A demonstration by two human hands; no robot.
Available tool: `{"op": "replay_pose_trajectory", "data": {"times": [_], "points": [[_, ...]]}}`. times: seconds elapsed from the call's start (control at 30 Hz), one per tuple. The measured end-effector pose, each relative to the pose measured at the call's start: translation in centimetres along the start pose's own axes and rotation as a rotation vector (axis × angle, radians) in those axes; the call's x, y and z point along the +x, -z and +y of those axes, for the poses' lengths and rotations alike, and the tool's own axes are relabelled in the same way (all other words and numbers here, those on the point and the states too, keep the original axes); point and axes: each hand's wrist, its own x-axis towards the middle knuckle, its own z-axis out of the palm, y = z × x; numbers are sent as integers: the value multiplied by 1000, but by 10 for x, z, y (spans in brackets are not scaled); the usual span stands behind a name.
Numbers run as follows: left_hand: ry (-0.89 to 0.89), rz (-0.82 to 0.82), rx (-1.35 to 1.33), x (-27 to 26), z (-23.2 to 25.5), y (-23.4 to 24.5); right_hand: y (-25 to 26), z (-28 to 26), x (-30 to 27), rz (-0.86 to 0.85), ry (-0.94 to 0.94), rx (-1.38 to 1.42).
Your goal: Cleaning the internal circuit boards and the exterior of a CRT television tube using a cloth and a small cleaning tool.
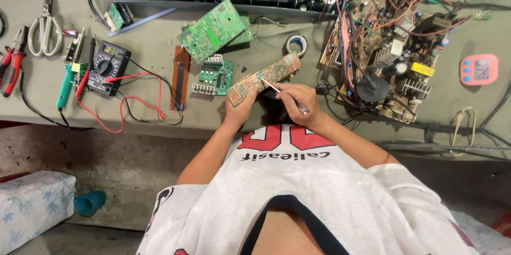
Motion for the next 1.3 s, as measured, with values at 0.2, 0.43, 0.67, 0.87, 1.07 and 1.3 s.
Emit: {"op": "replay_pose_trajectory", "data": {"times": [0.2, 0.43, 0.67, 0.87, 1.07, 1.3], "points": [[35, -34, 13, 3, 8, 2, 2, -4, 1, -12, 42, -15], [17, -31, 45, 3, 2, 1, 5, 1, -6, -21, 15, -27], [21, -6, 32, -1, -2, 2, -2, 12, -22, -25, 35, -59], [30, -27, 61, 6, 28, -2, -5, 22, -28, -3, -10, -26], [37, -8, 49, 0, -1, 4, 0, 35, -26, 33, -47, -47], [58, -6, 49, -3, 4, 4, -3, 38, -28, 31, -20, -75]]}}
